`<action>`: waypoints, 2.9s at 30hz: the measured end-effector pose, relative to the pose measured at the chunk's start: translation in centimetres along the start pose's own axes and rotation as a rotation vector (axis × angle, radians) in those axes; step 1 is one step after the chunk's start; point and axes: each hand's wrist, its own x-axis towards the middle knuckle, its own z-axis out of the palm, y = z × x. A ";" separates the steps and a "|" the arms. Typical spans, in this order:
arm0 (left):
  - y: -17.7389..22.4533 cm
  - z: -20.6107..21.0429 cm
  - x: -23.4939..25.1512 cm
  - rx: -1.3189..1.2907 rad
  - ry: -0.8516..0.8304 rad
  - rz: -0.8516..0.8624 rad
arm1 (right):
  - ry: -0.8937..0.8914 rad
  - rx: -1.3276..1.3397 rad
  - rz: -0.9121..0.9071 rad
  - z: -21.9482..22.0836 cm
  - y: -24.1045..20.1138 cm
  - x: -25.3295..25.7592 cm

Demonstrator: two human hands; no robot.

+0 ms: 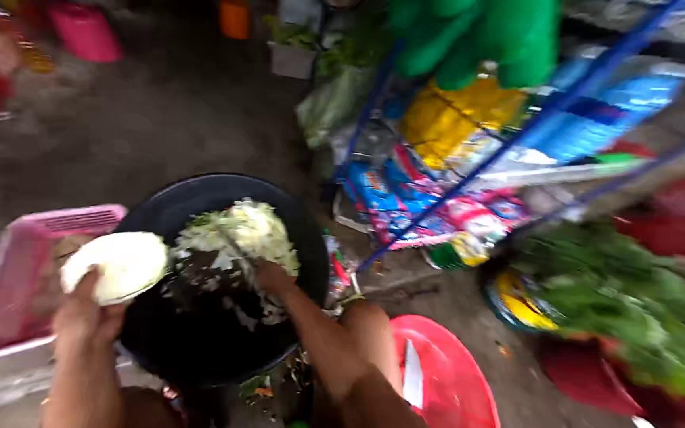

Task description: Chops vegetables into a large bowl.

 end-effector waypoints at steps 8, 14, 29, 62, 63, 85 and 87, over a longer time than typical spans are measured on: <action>-1.7 0.0 2.6 -0.043 0.129 -0.045 | -0.044 -0.040 -0.066 1.1 -2.8 -2.5; -3.6 0.8 3.1 0.064 0.206 -0.107 | -0.347 0.015 -0.252 5.6 -1.2 -0.4; -13.3 0.1 5.6 0.785 0.012 -0.311 | -0.190 -0.165 -0.029 5.0 -3.3 -3.4; -14.6 1.0 5.9 0.639 0.042 -0.233 | -0.225 -0.092 0.070 6.6 -5.0 -3.8; -14.6 1.1 5.9 0.646 0.039 -0.224 | -0.227 -0.074 0.056 7.1 -5.0 -3.4; -15.7 1.6 5.8 0.575 0.021 -0.257 | -0.203 -0.037 0.055 5.7 -4.2 -4.8; -15.7 1.8 5.7 0.595 0.034 -0.256 | -0.226 -0.017 0.071 6.6 -4.2 -4.6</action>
